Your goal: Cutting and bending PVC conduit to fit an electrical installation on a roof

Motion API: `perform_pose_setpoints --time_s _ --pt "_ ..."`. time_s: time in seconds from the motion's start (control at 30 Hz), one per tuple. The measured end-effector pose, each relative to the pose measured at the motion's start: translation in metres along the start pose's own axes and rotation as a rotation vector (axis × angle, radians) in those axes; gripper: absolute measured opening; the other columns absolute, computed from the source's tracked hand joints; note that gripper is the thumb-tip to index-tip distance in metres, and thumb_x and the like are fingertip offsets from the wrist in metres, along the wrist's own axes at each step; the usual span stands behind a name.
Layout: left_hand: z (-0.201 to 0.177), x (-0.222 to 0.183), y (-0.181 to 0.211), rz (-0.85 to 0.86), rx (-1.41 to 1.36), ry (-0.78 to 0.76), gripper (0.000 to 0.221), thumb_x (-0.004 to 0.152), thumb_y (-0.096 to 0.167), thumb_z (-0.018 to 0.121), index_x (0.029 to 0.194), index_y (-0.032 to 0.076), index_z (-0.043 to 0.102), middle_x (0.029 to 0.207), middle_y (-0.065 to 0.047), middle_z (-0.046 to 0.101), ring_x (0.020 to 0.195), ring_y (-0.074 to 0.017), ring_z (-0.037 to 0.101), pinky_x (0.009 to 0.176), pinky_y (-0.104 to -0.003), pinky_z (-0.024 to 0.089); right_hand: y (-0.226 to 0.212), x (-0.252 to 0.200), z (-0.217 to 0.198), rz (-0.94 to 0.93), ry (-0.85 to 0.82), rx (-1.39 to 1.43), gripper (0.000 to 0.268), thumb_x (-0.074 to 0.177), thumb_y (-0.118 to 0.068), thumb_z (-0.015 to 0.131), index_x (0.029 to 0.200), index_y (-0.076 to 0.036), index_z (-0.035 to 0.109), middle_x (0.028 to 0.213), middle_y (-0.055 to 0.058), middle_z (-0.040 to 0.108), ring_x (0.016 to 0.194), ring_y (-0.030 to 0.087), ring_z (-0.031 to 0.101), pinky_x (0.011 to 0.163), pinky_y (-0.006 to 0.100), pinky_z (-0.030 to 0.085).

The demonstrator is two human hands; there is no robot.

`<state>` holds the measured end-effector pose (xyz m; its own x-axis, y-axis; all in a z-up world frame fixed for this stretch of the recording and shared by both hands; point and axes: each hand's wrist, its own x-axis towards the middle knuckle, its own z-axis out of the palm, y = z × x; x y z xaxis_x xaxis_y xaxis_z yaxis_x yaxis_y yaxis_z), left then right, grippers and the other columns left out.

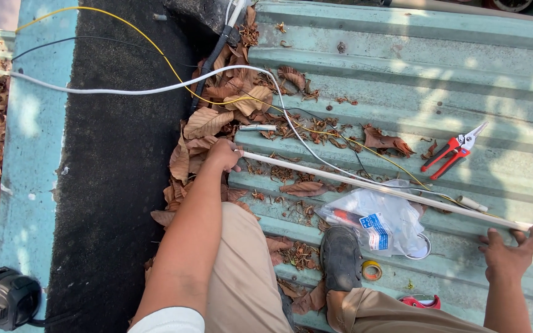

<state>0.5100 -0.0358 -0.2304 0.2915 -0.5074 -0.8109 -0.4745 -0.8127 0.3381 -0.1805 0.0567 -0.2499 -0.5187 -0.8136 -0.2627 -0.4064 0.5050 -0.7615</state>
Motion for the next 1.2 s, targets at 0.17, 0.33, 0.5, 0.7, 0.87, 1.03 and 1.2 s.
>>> perform_pose_setpoints --time_s 0.17,0.33,0.5,0.7,0.87,1.03,1.2 --pt "0.009 0.014 -0.007 0.002 0.006 -0.033 0.028 0.096 0.020 0.071 0.114 0.000 0.069 0.073 -0.010 0.071 0.047 -0.0165 0.057 0.043 -0.029 0.043 -0.010 -0.008 0.001 -0.027 -0.035 -0.107 0.070 0.110 0.013 0.058 0.161 -0.008 0.014 0.152 0.021 0.034 0.098 0.036 0.062 0.072 0.041 0.052" --pt "0.010 0.021 -0.017 0.084 0.043 0.003 0.035 0.092 0.024 0.074 0.114 -0.003 0.067 0.075 -0.012 0.071 0.051 -0.0204 0.060 0.047 -0.031 0.045 0.008 0.014 -0.006 -0.021 -0.065 0.078 0.060 0.113 0.007 0.052 0.159 -0.009 0.018 0.151 0.019 0.035 0.102 0.034 0.061 0.075 0.039 0.049" --pt "0.006 0.013 -0.028 0.087 -0.199 -0.216 0.064 0.097 0.001 0.049 0.158 0.012 0.033 0.162 0.002 0.044 0.074 -0.0174 0.073 0.053 -0.028 0.044 0.009 0.020 -0.007 0.023 -0.048 0.031 0.055 0.110 0.004 0.056 0.156 -0.005 0.028 0.147 0.016 0.035 0.091 0.029 0.061 0.071 0.038 0.050" --pt "-0.008 -0.011 -0.022 0.105 -0.075 -0.231 0.075 0.094 -0.009 0.045 0.162 0.016 0.026 0.168 0.004 0.034 0.078 -0.0170 0.072 0.054 -0.026 0.046 0.011 0.020 -0.009 0.061 -0.024 0.065 0.067 0.108 0.003 0.057 0.164 -0.006 0.021 0.153 0.013 0.038 0.086 0.022 0.061 0.073 0.032 0.053" --pt "-0.014 -0.022 -0.017 0.097 -0.037 -0.265 0.075 0.096 -0.008 0.048 0.162 0.022 0.032 0.147 -0.004 0.055 0.075 -0.0176 0.066 0.051 -0.027 0.041 0.003 0.019 -0.004 0.042 0.030 -0.070 0.065 0.104 0.000 0.061 0.161 -0.004 0.029 0.145 0.011 0.045 0.085 0.022 0.062 0.070 0.033 0.054" --pt "-0.004 -0.005 -0.013 0.038 0.179 -0.252 0.067 0.104 0.004 0.053 0.164 0.029 0.037 0.089 -0.022 0.076 0.053 -0.0204 0.041 0.048 -0.031 0.031 -0.002 0.025 -0.013 -0.126 0.141 -0.238 0.068 0.095 -0.006 0.068 0.156 0.000 0.040 0.131 0.011 0.056 0.081 0.018 0.061 0.074 0.031 0.057" --pt "-0.002 0.005 -0.017 0.077 0.344 -0.208 0.066 0.104 0.003 0.054 0.165 0.021 0.036 0.107 -0.020 0.077 0.064 -0.0264 0.055 0.054 -0.035 0.038 -0.023 0.035 -0.002 -0.353 0.020 -0.441 0.058 0.090 -0.008 0.074 0.143 -0.003 0.053 0.126 0.013 0.061 0.075 0.021 0.062 0.075 0.035 0.054"
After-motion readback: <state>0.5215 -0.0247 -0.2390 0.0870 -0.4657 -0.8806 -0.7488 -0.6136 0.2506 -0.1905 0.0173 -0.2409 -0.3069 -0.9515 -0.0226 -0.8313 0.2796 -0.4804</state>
